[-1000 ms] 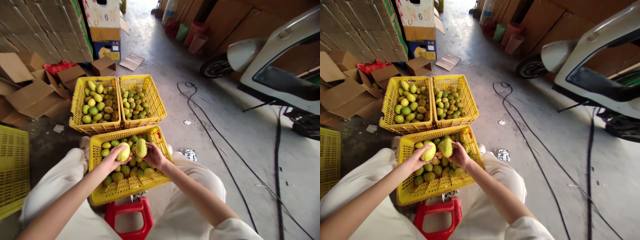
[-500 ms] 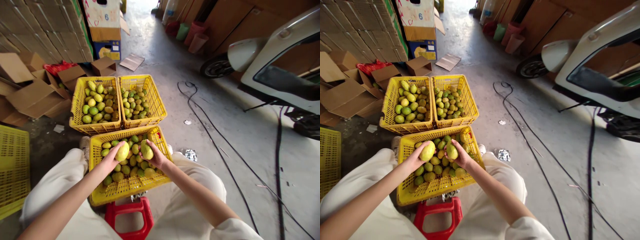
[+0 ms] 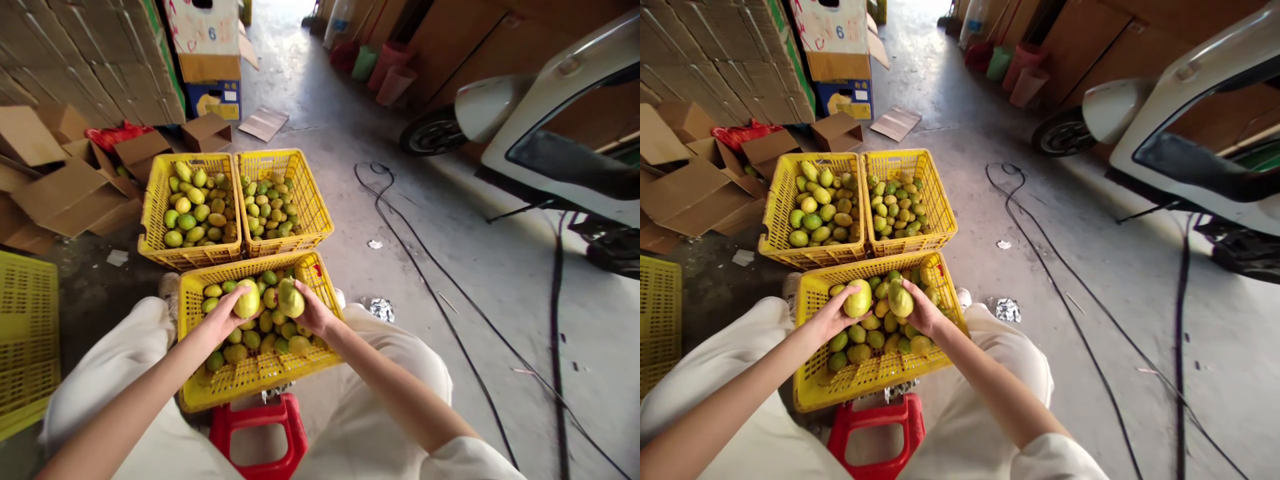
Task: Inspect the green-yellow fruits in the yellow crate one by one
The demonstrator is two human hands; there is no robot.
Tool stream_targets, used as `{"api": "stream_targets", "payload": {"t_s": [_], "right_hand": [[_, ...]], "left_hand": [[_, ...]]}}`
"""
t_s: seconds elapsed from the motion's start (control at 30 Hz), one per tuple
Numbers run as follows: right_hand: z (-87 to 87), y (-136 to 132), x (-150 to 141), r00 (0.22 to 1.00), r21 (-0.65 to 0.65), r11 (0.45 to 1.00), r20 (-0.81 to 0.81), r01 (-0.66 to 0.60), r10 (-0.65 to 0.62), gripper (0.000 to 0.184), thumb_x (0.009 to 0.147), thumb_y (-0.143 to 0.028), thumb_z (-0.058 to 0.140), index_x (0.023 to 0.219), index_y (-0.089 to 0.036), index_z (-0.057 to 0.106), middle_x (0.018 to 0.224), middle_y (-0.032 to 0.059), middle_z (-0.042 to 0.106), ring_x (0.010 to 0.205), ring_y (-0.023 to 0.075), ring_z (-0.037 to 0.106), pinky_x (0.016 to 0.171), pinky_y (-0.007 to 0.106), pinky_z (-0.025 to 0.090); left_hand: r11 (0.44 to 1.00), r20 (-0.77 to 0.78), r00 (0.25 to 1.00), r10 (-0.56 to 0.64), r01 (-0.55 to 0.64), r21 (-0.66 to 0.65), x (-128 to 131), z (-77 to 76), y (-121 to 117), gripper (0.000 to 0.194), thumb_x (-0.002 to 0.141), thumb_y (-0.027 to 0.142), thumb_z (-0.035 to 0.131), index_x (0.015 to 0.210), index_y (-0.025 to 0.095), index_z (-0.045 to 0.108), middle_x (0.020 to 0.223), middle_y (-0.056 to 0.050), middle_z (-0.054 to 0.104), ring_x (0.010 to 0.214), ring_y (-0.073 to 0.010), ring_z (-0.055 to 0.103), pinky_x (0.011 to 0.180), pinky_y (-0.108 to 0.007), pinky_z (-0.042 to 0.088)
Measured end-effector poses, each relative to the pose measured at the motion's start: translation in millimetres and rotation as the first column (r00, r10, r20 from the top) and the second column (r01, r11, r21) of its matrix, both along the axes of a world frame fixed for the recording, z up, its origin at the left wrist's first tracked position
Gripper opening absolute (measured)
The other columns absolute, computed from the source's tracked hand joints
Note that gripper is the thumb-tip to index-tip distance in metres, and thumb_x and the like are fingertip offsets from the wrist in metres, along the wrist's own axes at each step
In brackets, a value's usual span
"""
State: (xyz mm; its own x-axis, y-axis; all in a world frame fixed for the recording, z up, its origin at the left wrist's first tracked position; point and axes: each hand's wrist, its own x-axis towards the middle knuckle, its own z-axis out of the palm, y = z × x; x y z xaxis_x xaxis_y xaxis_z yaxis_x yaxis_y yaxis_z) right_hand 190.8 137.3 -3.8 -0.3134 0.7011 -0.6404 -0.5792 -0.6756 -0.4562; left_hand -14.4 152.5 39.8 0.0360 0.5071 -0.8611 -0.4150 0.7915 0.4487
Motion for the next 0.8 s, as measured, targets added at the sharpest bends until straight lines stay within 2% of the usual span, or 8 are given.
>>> {"api": "stream_targets", "payload": {"t_s": [0.13, 0.23, 0.33, 0.4, 0.47, 0.57, 0.67, 0.8], "right_hand": [[-2.8, -0.9, 2.0, 0.997, -0.06, 0.995, -0.013, -0.074, 0.073, 0.029, 0.086, -0.042, 0.078, 0.102, -0.018, 0.07, 0.091, 0.0068, 0.079, 0.083, 0.0202, 0.077, 0.072, 0.03, 0.064], [-1.1, 0.9, 1.8, 0.996, -0.105, 0.992, -0.058, -0.072, 0.067, 0.029, 0.094, -0.045, 0.067, 0.1, -0.017, 0.069, 0.089, 0.0083, 0.079, 0.078, 0.0196, 0.076, 0.072, 0.032, 0.065], [1.6, 2.1, 0.2, 0.993, -0.076, 0.997, -0.118, -0.02, 0.011, 0.03, 0.097, -0.044, 0.057, 0.103, -0.017, 0.068, 0.094, 0.0115, 0.08, 0.089, 0.0254, 0.078, 0.082, 0.042, 0.066], [2.1, 2.0, -0.6, 0.991, -0.045, 0.999, -0.132, 0.011, -0.017, 0.029, 0.095, -0.042, 0.057, 0.106, -0.016, 0.067, 0.096, 0.0124, 0.079, 0.097, 0.0281, 0.078, 0.087, 0.046, 0.066], [1.2, 1.6, -0.5, 0.994, -0.039, 0.999, -0.107, 0.026, -0.03, 0.029, 0.094, -0.042, 0.06, 0.107, -0.016, 0.067, 0.095, 0.0117, 0.079, 0.097, 0.028, 0.078, 0.089, 0.045, 0.065], [-1.4, 1.4, 1.4, 0.996, -0.065, 0.998, -0.081, 0.022, -0.027, 0.028, 0.094, -0.042, 0.065, 0.106, -0.016, 0.067, 0.09, 0.0088, 0.078, 0.088, 0.0223, 0.078, 0.086, 0.037, 0.066], [-3.3, 2.0, 3.0, 0.994, -0.061, 0.998, -0.105, 0.001, -0.008, 0.027, 0.094, -0.04, 0.069, 0.107, -0.017, 0.066, 0.089, 0.0065, 0.078, 0.083, 0.019, 0.077, 0.089, 0.036, 0.065], [-3.1, 1.9, 1.9, 0.986, -0.044, 0.998, -0.16, -0.048, 0.04, 0.028, 0.094, -0.039, 0.067, 0.11, -0.016, 0.064, 0.098, 0.0114, 0.079, 0.095, 0.0259, 0.079, 0.096, 0.047, 0.063]], "left_hand": [[0.993, -0.023, 0.993, -0.115, 0.116, 0.03, -1.0, -7.6, -3.0, 0.005, 0.086, 0.017, 0.074, 0.088, 0.018, 0.07, 0.087, -0.008, 0.073, 0.09, -0.0233, 0.072, 0.063, -0.026, 0.059], [0.991, -0.014, 0.991, -0.131, 0.132, 0.03, 0.0, -13.0, -5.9, 0.012, 0.083, 0.02, 0.078, 0.091, 0.017, 0.071, 0.085, -0.006, 0.073, 0.079, -0.0206, 0.07, 0.056, -0.024, 0.055], [0.996, -0.005, 0.997, -0.083, 0.083, 0.043, 1.0, -16.7, -6.7, 0.014, 0.083, 0.02, 0.079, 0.094, 0.018, 0.07, 0.089, -0.006, 0.074, 0.082, -0.0207, 0.072, 0.058, -0.024, 0.056], [0.998, -0.002, 0.999, -0.038, 0.038, 0.055, 1.1, -17.8, -5.7, 0.015, 0.083, 0.019, 0.08, 0.094, 0.018, 0.069, 0.094, -0.007, 0.075, 0.086, -0.0216, 0.074, 0.06, -0.024, 0.057], [0.998, 0.0, 1.0, 0.013, -0.013, 0.054, 0.7, -17.2, -4.0, 0.016, 0.083, 0.017, 0.08, 0.095, 0.019, 0.07, 0.098, -0.007, 0.075, 0.09, -0.0211, 0.074, 0.061, -0.023, 0.058], [0.997, 0.0, 0.997, 0.08, -0.08, 0.01, -0.2, -13.8, -1.9, 0.019, 0.083, 0.015, 0.08, 0.098, 0.02, 0.071, 0.1, -0.007, 0.074, 0.095, -0.0207, 0.073, 0.067, -0.023, 0.061], [0.996, 0.008, 0.997, 0.08, -0.08, -0.03, 0.2, -9.8, -1.5, 0.016, 0.085, 0.014, 0.077, 0.099, 0.019, 0.07, 0.098, -0.007, 0.074, 0.098, -0.0224, 0.073, 0.074, -0.028, 0.065], [0.998, 0.01, 0.999, 0.037, -0.036, -0.059, 2.2, -6.8, -2.4, 0.012, 0.087, 0.015, 0.075, 0.096, 0.02, 0.067, 0.095, -0.007, 0.072, 0.097, -0.0243, 0.073, 0.077, -0.035, 0.067]]}}
